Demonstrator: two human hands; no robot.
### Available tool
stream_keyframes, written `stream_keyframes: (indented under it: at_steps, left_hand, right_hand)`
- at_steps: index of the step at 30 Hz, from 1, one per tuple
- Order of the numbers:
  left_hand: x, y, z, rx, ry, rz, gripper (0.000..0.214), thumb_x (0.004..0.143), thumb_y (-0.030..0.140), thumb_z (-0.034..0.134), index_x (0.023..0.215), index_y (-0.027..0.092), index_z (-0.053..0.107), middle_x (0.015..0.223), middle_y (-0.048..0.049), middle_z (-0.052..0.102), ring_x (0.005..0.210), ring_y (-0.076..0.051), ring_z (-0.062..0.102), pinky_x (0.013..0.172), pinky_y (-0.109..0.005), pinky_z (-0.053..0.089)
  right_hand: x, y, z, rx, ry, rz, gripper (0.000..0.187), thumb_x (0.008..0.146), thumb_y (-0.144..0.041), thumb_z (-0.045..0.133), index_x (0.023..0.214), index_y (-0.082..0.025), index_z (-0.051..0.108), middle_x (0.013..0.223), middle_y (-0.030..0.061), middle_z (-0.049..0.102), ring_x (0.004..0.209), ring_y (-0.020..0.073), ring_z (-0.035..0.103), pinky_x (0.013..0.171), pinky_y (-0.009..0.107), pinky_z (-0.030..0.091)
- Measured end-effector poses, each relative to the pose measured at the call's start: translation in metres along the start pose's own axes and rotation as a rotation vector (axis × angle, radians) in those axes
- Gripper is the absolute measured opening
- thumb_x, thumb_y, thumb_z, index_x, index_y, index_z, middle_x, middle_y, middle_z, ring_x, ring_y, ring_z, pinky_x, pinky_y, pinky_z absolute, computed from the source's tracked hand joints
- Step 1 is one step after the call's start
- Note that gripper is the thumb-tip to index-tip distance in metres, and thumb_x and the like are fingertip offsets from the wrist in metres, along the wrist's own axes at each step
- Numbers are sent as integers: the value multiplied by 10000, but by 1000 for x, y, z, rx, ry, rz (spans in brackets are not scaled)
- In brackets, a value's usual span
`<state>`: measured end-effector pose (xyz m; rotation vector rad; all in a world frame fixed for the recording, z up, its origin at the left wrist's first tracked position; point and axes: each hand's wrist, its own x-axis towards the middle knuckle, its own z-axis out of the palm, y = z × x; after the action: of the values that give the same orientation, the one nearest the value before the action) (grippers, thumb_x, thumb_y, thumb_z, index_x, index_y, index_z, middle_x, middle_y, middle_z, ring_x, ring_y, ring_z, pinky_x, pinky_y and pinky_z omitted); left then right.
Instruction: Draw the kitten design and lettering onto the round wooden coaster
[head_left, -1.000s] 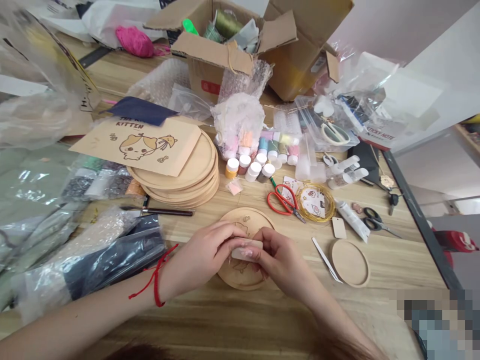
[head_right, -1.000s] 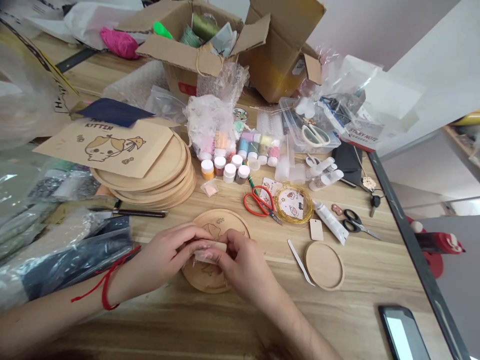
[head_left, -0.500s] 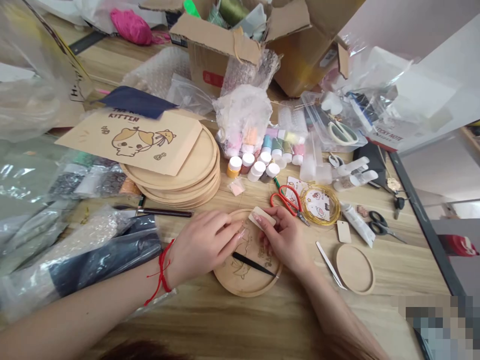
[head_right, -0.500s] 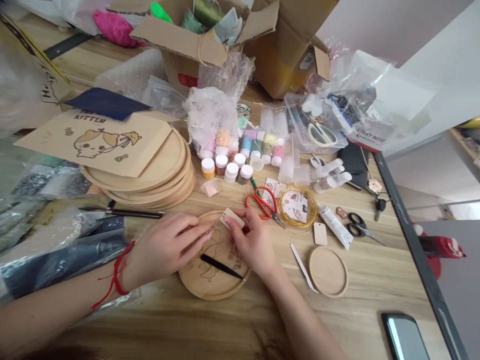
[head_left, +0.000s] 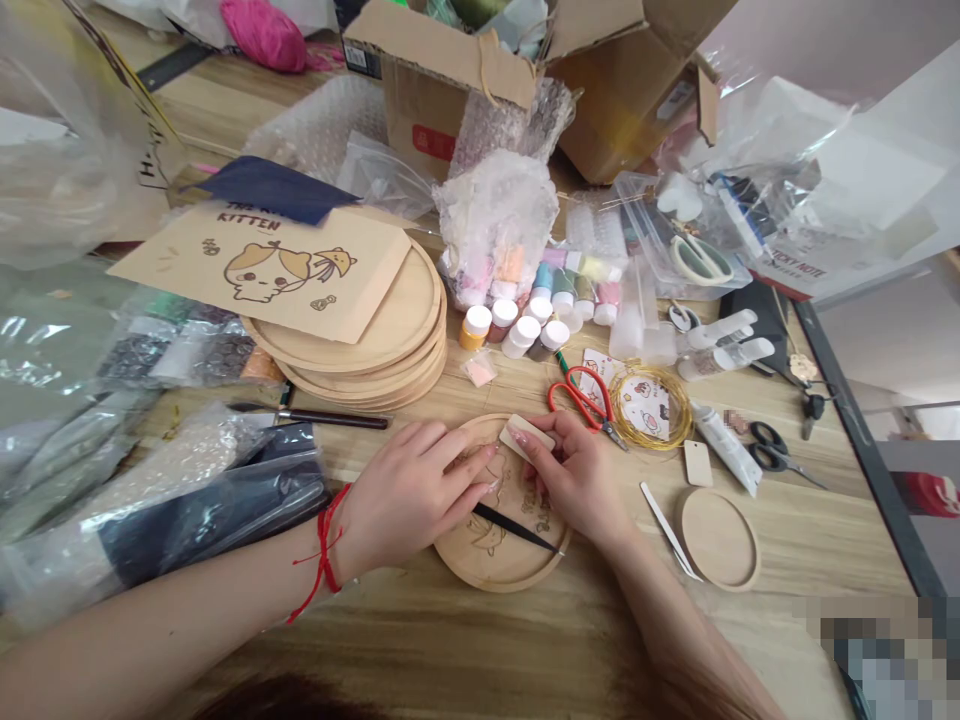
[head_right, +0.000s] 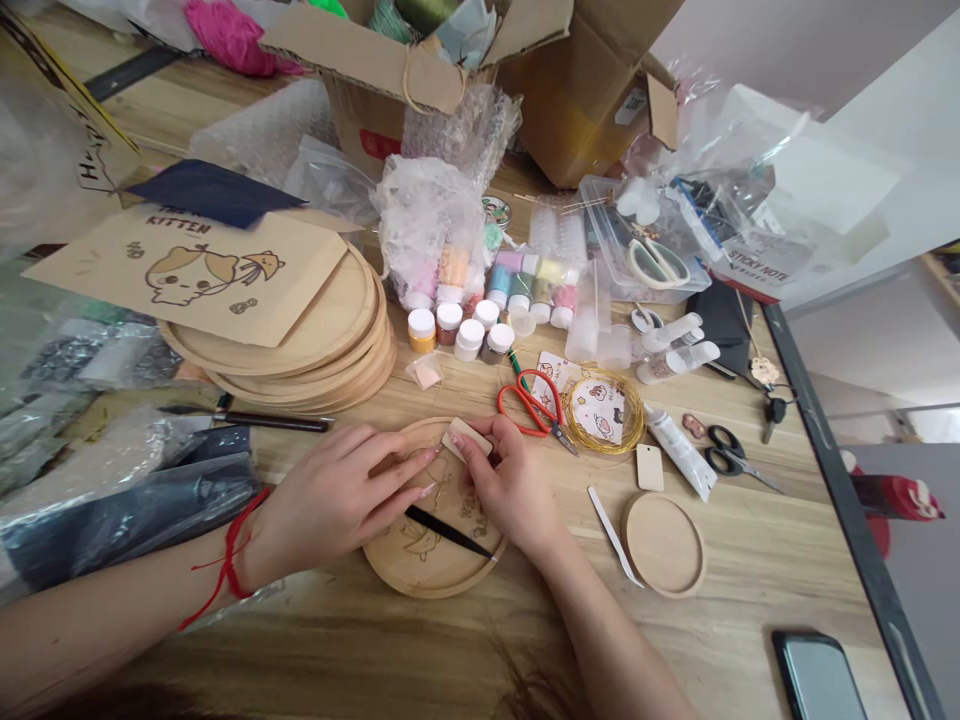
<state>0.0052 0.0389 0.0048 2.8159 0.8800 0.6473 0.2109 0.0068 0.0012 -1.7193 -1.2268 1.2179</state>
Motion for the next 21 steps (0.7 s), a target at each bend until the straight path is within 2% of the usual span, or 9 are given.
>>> stream_keyframes:
  at_steps: [21]
  left_hand:
    - [-2,-4,2,-120,-51,-55,300,963,311,521,1190,170,658,929,-78,603,842,-212,556,742,-373,499]
  right_hand:
    - [1,-5,0,-176,24,-51,238,895,-445,574,852,-211,557,550,-25,591,480,138,556,453,233,402]
